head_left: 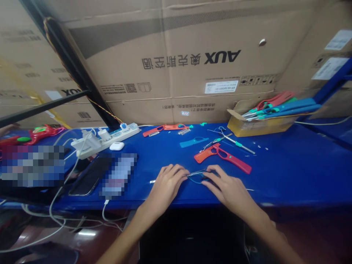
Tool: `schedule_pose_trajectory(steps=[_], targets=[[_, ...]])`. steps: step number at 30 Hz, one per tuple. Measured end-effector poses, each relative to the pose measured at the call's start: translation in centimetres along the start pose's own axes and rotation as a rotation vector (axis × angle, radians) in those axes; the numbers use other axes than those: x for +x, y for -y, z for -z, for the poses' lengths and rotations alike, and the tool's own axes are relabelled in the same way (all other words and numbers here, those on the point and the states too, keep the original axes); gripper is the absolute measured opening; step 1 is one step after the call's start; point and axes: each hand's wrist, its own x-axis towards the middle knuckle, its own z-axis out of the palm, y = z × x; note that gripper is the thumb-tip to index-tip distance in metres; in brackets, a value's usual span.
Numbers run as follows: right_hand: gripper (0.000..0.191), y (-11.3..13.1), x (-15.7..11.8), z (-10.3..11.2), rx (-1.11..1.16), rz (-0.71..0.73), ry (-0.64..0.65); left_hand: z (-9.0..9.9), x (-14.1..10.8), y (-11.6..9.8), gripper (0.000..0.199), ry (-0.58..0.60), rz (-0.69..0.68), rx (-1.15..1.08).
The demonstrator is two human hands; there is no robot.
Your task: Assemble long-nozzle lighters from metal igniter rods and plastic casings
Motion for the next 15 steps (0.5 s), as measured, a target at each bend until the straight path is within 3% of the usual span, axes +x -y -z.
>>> schedule_pose_trajectory(steps=[15], targets=[[0.047, 0.07, 0.08, -0.1, -0.003, 0.005, -0.063, -0.24, -0.19, -0.05, 0.017, -0.019, -0.052, 0.024]])
